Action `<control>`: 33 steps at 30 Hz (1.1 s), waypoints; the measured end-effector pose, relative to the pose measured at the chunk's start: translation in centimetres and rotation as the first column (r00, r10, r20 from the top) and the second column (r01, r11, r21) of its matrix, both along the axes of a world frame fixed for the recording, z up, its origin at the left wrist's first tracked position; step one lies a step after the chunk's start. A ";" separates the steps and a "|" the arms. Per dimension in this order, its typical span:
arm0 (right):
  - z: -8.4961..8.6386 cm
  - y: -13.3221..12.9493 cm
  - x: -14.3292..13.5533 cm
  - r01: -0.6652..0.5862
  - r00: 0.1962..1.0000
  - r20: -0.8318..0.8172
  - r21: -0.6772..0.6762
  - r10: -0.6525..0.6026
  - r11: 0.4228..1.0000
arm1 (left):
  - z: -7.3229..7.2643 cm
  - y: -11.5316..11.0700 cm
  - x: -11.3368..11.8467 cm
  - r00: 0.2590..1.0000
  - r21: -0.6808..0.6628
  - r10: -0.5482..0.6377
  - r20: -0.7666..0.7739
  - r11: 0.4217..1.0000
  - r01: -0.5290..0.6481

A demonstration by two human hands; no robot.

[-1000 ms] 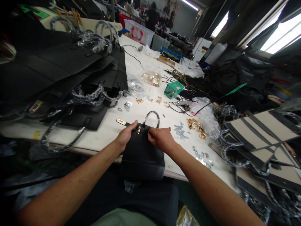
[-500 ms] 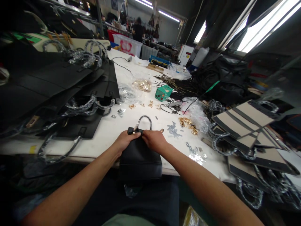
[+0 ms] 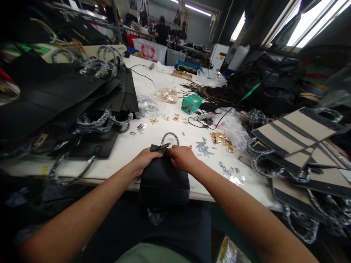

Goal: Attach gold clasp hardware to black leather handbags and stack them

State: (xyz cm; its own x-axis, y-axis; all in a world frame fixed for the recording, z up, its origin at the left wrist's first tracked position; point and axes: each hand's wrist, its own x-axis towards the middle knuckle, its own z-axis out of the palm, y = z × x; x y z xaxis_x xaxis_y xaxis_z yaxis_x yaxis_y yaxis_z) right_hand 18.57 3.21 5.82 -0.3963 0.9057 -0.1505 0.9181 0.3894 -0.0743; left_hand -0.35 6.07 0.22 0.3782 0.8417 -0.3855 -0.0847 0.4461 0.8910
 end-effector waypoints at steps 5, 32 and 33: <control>-0.6 0.2 -0.1 -0.018 1.000 0.012 0.007 0.018 1.000 | 0.0 0.1 0.0 0.999 -0.026 -0.007 0.045 1.000 0.008; -2.4 -1.4 0.8 0.088 0.941 -0.331 0.053 -0.066 0.995 | 0.4 -0.4 -0.1 0.999 -0.004 0.035 0.010 0.999 -0.035; -2.5 -1.5 0.9 0.113 0.930 -0.359 0.063 -0.083 0.992 | 0.5 -0.5 -0.1 0.999 0.007 0.044 0.005 0.999 -0.044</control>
